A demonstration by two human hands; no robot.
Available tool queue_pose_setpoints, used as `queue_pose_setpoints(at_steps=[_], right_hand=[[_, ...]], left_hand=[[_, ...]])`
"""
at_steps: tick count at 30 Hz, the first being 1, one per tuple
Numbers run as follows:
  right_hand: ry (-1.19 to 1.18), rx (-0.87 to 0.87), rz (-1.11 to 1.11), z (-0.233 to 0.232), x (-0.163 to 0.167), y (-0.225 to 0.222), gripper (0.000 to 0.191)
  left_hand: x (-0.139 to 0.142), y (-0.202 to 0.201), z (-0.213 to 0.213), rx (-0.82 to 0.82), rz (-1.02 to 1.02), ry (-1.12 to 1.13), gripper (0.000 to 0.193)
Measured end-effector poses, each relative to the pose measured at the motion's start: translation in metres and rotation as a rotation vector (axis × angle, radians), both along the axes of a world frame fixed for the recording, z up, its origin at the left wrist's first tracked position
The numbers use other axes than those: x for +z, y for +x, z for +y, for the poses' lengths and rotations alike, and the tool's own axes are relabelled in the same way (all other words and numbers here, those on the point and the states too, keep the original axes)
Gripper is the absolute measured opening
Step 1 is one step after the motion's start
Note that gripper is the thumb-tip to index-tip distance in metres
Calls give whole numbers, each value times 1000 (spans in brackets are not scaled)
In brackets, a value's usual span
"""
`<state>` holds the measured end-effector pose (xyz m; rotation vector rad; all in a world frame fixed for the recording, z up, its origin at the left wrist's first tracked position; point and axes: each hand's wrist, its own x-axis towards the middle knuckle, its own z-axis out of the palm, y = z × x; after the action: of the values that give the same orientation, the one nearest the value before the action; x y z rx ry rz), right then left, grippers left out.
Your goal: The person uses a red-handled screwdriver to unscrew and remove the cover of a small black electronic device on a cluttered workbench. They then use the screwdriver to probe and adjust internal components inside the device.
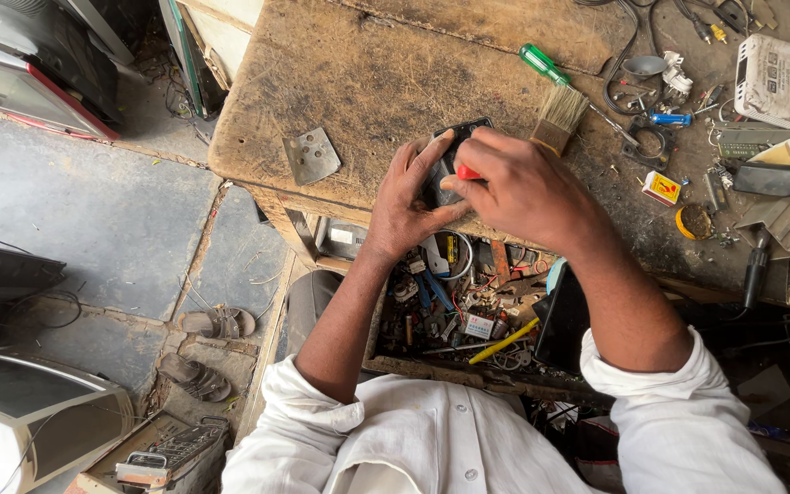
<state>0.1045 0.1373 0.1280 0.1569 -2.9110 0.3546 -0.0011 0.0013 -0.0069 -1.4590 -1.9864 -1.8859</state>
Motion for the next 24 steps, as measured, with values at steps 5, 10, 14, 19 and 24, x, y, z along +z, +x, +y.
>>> queue_pose_setpoints(at_steps=[5, 10, 14, 19, 24], right_hand=[[-123, 19, 120, 8, 10, 6, 13], [-127, 136, 528, 9, 16, 20, 21], [-389, 156, 602, 7, 6, 19, 30], [-359, 116, 537, 2, -3, 22, 39], [-424, 57, 476, -9, -2, 30, 41]], left_hand=[[2, 1, -1, 24, 13, -10, 94], [3, 3, 0, 36, 1, -36, 95], [3, 3, 0, 31, -9, -49, 95], [4, 2, 1, 30, -8, -38, 96], [4, 2, 0, 33, -9, -39, 96]])
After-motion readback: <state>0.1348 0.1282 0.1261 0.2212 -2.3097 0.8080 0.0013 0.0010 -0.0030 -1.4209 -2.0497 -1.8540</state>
